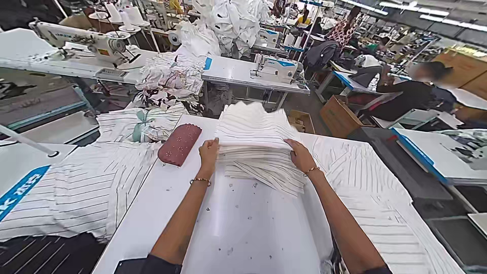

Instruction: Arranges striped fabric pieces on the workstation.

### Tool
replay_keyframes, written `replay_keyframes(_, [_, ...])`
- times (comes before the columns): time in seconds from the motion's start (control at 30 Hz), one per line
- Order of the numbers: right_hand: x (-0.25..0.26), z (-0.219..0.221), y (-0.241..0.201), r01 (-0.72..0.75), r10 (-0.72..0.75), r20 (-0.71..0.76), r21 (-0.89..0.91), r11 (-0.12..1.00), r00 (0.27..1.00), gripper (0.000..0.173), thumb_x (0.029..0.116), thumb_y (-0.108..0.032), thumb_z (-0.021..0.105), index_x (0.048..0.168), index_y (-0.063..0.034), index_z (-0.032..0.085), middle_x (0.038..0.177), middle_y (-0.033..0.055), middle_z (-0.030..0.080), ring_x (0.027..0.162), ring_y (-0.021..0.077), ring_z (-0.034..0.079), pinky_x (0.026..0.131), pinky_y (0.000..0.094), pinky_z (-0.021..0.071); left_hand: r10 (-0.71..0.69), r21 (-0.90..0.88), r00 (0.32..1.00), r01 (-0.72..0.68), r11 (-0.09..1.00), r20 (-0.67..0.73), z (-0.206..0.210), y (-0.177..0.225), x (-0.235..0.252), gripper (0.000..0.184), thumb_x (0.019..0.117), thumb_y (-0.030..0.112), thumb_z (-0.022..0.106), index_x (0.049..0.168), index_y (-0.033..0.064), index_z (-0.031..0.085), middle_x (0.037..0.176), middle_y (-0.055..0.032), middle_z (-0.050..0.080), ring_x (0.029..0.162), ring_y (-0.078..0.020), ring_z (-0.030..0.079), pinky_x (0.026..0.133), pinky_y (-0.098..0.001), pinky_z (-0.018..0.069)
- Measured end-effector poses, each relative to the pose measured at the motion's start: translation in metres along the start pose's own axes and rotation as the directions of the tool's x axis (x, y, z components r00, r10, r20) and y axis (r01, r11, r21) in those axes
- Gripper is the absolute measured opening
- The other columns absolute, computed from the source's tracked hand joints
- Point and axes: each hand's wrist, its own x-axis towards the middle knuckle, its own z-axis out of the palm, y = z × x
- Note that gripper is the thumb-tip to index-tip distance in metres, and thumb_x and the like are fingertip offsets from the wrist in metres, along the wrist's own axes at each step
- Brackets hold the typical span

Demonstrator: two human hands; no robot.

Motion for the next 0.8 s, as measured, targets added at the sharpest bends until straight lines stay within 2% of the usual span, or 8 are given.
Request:
replay_keyframes(0.07, [-0.002, 0.007, -0.009, 0.079, -0.079, -0.062, 0.003, 0.997, 0.995, 0.053, 0.0899, -0.005, 0.059, 0.143, 0.0011, 0.057, 0.154, 0.0259, 0.045, 0.145, 0.0448, 0.04, 0.118, 0.0618, 0.0292, -0.068, -0.05, 0.997, 0.066, 0.997, -0.04, -0.002, -0.031, -0.002, 0.049, 0.1084, 0.03, 0.049, 0.135, -0.011, 0.051, 0.136, -0.0366, 0.049, 0.128, -0.0446, 0.049, 0.106, -0.0546, 0.0401])
replay_keyframes(0.17, [0.009, 0.015, -0.058, 0.316, -0.316, -0.135, -0.021, 0.949, 0.939, 0.074, 0.0841, -0.039, 0.074, 0.144, 0.0017, 0.056, 0.155, 0.0237, 0.046, 0.146, 0.0431, 0.041, 0.118, 0.063, 0.0301, -0.217, -0.183, 0.975, 0.222, 0.958, 0.043, -0.001, -0.062, -0.007, 0.053, 0.1125, 0.033, 0.035, 0.146, -0.0078, 0.038, 0.137, -0.0335, 0.048, 0.121, -0.0373, 0.054, 0.101, -0.0495, 0.0455])
replay_keyframes(0.23, [0.027, 0.022, -0.104, 0.346, -0.34, 0.104, -0.043, 0.937, 0.935, 0.094, 0.0819, -0.056, 0.077, 0.152, -0.0016, 0.046, 0.161, 0.0204, 0.04, 0.151, 0.0369, 0.034, 0.123, 0.0584, 0.0231, -0.262, -0.231, 0.96, 0.279, 0.932, 0.1, 0.006, -0.062, -0.007, 0.052, 0.1139, 0.034, 0.028, 0.143, -0.0087, 0.038, 0.12, -0.0275, 0.056, 0.097, -0.0279, 0.063, 0.084, -0.0399, 0.0537])
replay_keyframes(0.3, [0.051, 0.038, -0.141, 0.295, -0.21, 0.423, -0.145, 0.945, 0.882, 0.112, 0.0796, -0.06, 0.078, 0.161, -0.003, 0.027, 0.167, 0.0234, 0.023, 0.156, 0.0375, 0.019, 0.124, 0.0587, 0.0135, -0.277, -0.246, 0.955, 0.295, 0.923, 0.104, 0.01, -0.048, -0.007, 0.047, 0.1139, 0.027, 0.032, 0.143, -0.009, 0.038, 0.124, -0.0292, 0.058, 0.099, -0.0299, 0.066, 0.084, -0.0416, 0.0565])
replay_keyframes(0.37, [0.069, 0.063, -0.158, 0.246, -0.082, 0.543, -0.237, 0.94, 0.836, 0.117, 0.0807, -0.056, 0.08, 0.162, 0.0002, 0.018, 0.165, 0.0283, 0.022, 0.154, 0.0418, 0.023, 0.12, 0.0628, 0.0211, -0.276, -0.209, 0.959, 0.285, 0.936, 0.07, 0.01, -0.034, -0.003, 0.042, 0.1122, 0.018, 0.038, 0.145, -0.0073, 0.036, 0.125, -0.0288, 0.059, 0.098, -0.0301, 0.067, 0.082, -0.0419, 0.0568])
replay_keyframes(0.5, [0.086, 0.076, -0.162, 0.144, -0.016, 0.491, -0.223, 0.964, 0.871, 0.086, 0.0906, -0.043, 0.071, 0.156, 0.0017, 0.035, 0.151, 0.0279, 0.047, 0.138, 0.042, 0.048, 0.109, 0.0602, 0.0395, -0.237, -0.212, 0.966, 0.254, 0.944, 0.101, 0.005, -0.001, 0.01, 0.042, 0.1106, 0.014, 0.043, 0.146, -0.0076, 0.035, 0.125, -0.0274, 0.06, 0.096, -0.026, 0.068, 0.083, -0.0382, 0.0569])
replay_keyframes(0.6, [0.096, 0.065, -0.149, 0.036, -0.001, 0.383, -0.084, 0.996, 0.924, 0.049, 0.098, -0.035, 0.06, 0.131, 0.0008, 0.061, 0.121, 0.0247, 0.068, 0.117, 0.0407, 0.064, 0.098, 0.0596, 0.0472, -0.106, -0.293, 0.978, 0.156, 0.943, 0.181, 0.01, 0.028, 0.018, 0.039, 0.1099, 0.009, 0.043, 0.143, -0.0083, 0.036, 0.108, -0.0211, 0.064, 0.08, -0.0169, 0.069, 0.075, -0.0297, 0.0582])
replay_keyframes(0.8, [0.11, 0.074, -0.099, -0.345, 0.29, 0.189, 0.442, 0.828, 0.938, 0.044, 0.0996, -0.036, 0.066, 0.113, 0.005, 0.069, 0.107, 0.0233, 0.07, 0.103, 0.0329, 0.066, 0.095, 0.0523, 0.047, -0.063, -0.013, 0.989, 0.065, 0.998, 0.137, 0.005, 0.007, 0.026, 0.042, 0.1067, 0.011, 0.051, 0.143, -0.0088, 0.043, 0.124, -0.0267, 0.061, 0.103, -0.0285, 0.066, 0.091, -0.0404, 0.0543])
